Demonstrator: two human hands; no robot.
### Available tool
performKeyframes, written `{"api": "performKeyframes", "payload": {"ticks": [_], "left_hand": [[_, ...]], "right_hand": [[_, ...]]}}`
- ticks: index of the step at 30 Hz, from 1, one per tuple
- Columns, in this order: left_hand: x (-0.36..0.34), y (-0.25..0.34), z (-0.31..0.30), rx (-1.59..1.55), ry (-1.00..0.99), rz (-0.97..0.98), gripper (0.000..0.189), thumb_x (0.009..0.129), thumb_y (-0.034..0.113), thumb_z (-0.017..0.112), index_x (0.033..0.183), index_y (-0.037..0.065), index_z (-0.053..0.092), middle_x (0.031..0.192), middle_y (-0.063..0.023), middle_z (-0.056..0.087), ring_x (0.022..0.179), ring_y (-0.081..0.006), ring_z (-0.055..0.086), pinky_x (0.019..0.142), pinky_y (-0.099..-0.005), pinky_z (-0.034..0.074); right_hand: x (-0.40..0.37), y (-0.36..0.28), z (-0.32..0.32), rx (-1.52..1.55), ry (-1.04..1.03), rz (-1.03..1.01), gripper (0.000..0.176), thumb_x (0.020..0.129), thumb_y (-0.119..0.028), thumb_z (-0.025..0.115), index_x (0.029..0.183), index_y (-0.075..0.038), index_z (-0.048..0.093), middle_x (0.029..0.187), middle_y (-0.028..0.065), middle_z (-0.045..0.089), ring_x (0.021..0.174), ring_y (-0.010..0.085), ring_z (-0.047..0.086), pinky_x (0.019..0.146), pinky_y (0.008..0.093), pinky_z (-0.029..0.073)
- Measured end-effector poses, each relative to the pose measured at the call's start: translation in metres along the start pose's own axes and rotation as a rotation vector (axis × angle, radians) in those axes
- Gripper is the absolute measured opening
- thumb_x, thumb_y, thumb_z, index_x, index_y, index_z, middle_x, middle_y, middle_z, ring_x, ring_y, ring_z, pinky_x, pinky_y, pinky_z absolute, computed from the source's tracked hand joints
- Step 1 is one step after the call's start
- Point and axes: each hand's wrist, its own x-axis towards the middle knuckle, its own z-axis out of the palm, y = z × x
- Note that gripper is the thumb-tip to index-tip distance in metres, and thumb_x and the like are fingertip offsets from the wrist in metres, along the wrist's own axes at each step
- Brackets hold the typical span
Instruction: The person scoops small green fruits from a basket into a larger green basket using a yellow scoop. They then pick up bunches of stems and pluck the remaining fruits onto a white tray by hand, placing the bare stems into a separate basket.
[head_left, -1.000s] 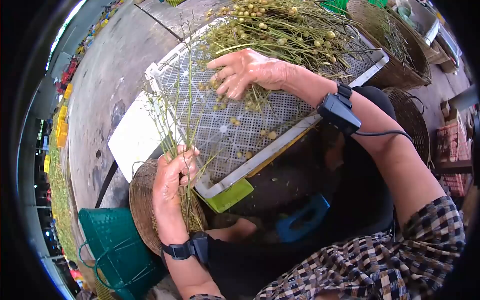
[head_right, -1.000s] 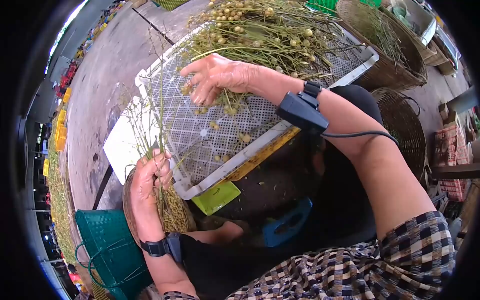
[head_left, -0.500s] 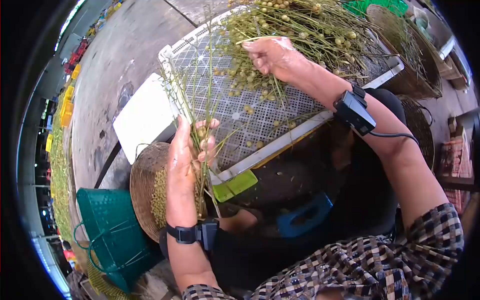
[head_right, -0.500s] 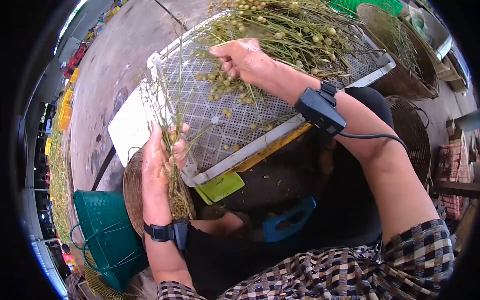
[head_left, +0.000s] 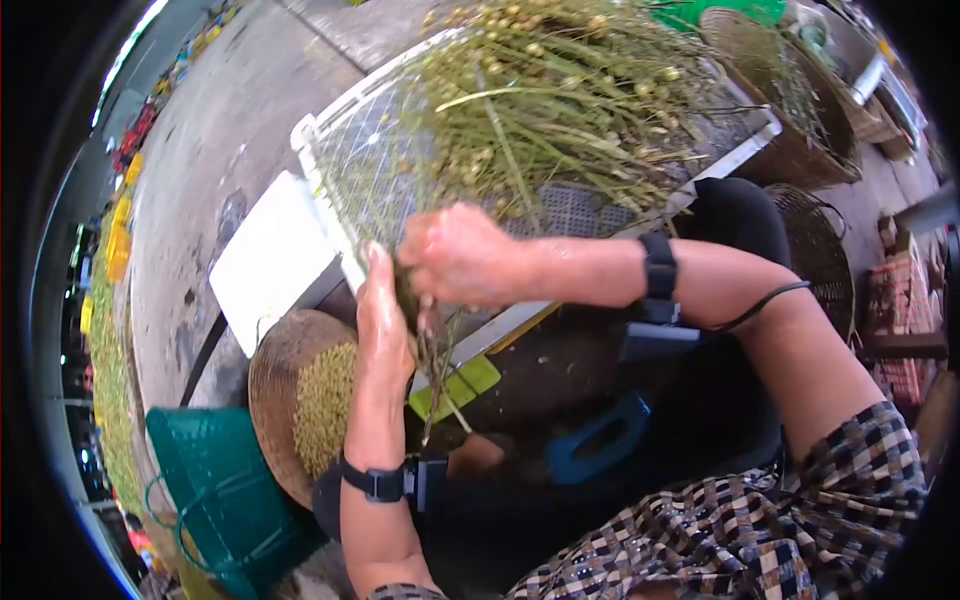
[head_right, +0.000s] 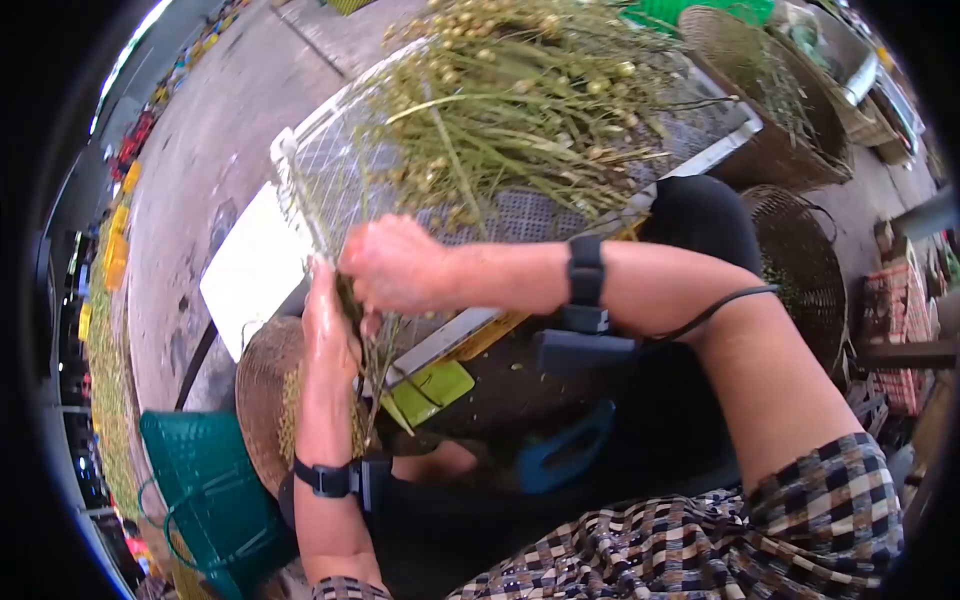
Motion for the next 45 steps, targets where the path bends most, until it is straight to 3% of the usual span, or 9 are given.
{"api": "performKeyframes", "payload": {"ticks": [5,12,18,22,25,29,32,36,45], "left_hand": [[0.003,-0.003,-0.001,0.180,-0.005,0.054,0.052,0.098,0.053,0.037,0.099,0.006,0.058,0.068,-0.0013,0.055,0.051,-0.0106,0.049,0.041,-0.0249,0.035],[0.001,0.009,-0.010,0.198,0.134,-0.005,0.042,0.092,0.045,0.057,0.090,0.003,0.058,0.063,-0.0009,0.052,0.046,-0.0095,0.043,0.038,-0.0238,0.030],[-0.011,0.007,-0.007,0.637,-0.064,0.245,0.059,0.069,0.022,0.079,0.115,-0.007,0.056,0.099,-0.0163,0.066,0.088,-0.0273,0.064,0.082,-0.0373,0.051],[-0.019,-0.010,-0.006,1.360,-0.002,0.225,0.081,0.052,0.027,0.086,0.118,-0.005,0.052,0.099,-0.0246,0.066,0.096,-0.0366,0.065,0.084,-0.0413,0.051],[-0.014,-0.027,-0.003,1.542,0.019,0.105,0.068,0.056,0.023,0.081,0.114,-0.002,0.056,0.099,-0.0238,0.066,0.097,-0.0401,0.063,0.082,-0.0438,0.051],[-0.003,-0.030,-0.017,1.524,0.068,0.182,0.045,0.061,0.016,0.071,0.101,-0.001,0.063,0.093,-0.0238,0.067,0.090,-0.0418,0.063,0.079,-0.0456,0.051],[-0.006,-0.015,-0.032,1.301,0.117,0.303,0.025,0.061,0.011,0.060,0.080,-0.004,0.066,0.076,-0.0264,0.065,0.078,-0.0434,0.064,0.072,-0.0469,0.050],[-0.017,0.023,-0.037,0.892,0.015,0.324,0.007,0.075,-0.001,0.056,0.074,-0.006,0.059,0.060,-0.0050,0.057,0.052,-0.0130,0.051,0.050,-0.0303,0.041],[-0.010,0.039,-0.037,0.400,0.109,0.254,0.014,0.078,0.003,0.058,0.090,-0.001,0.053,0.064,-0.0046,0.054,0.045,-0.0133,0.049,0.039,-0.0270,0.041]], "right_hand": [[-0.005,-0.006,0.006,-0.017,-0.053,0.061,0.020,0.069,-0.015,0.063,0.082,-0.001,0.058,0.085,0.0186,0.061,0.075,0.0381,0.063,0.064,0.0493,0.051],[0.006,0.022,-0.002,0.075,0.345,0.153,0.014,0.071,-0.009,0.056,0.083,-0.002,0.055,0.077,0.0203,0.059,0.075,0.0411,0.060,0.064,0.0492,0.048],[0.013,0.063,-0.055,-0.320,0.649,0.089,0.010,0.078,-0.013,0.058,0.085,-0.005,0.059,0.080,0.0167,0.058,0.082,0.0355,0.059,0.067,0.0476,0.050],[0.001,0.094,-0.100,-0.716,0.315,0.404,0.013,0.072,-0.007,0.061,0.084,-0.004,0.066,0.091,0.0184,0.063,0.094,0.0362,0.060,0.072,0.0463,0.052],[-0.017,0.112,-0.117,-0.524,0.164,0.473,0.012,0.072,-0.004,0.059,0.081,-0.002,0.066,0.091,0.0187,0.063,0.095,0.0383,0.061,0.073,0.0449,0.052],[-0.018,0.122,-0.128,-0.533,0.307,0.522,0.012,0.070,-0.005,0.056,0.075,-0.004,0.067,0.067,0.0163,0.063,0.067,0.0345,0.066,0.060,0.0441,0.053],[-0.019,0.111,-0.153,-0.456,0.428,0.576,0.015,0.075,-0.012,0.055,0.081,-0.004,0.065,0.079,0.0176,0.066,0.077,0.0350,0.065,0.069,0.0473,0.052],[-0.024,0.126,-0.180,0.068,0.791,0.208,0.014,0.081,-0.018,0.061,0.086,-0.007,0.070,0.083,0.0105,0.069,0.074,0.0206,0.066,0.071,0.0358,0.052],[-0.025,0.097,-0.235,0.970,0.979,0.118,0.017,0.085,-0.011,0.064,0.098,0.000,0.063,0.086,0.0085,0.069,0.076,0.0176,0.068,0.064,0.0286,0.054]]}}
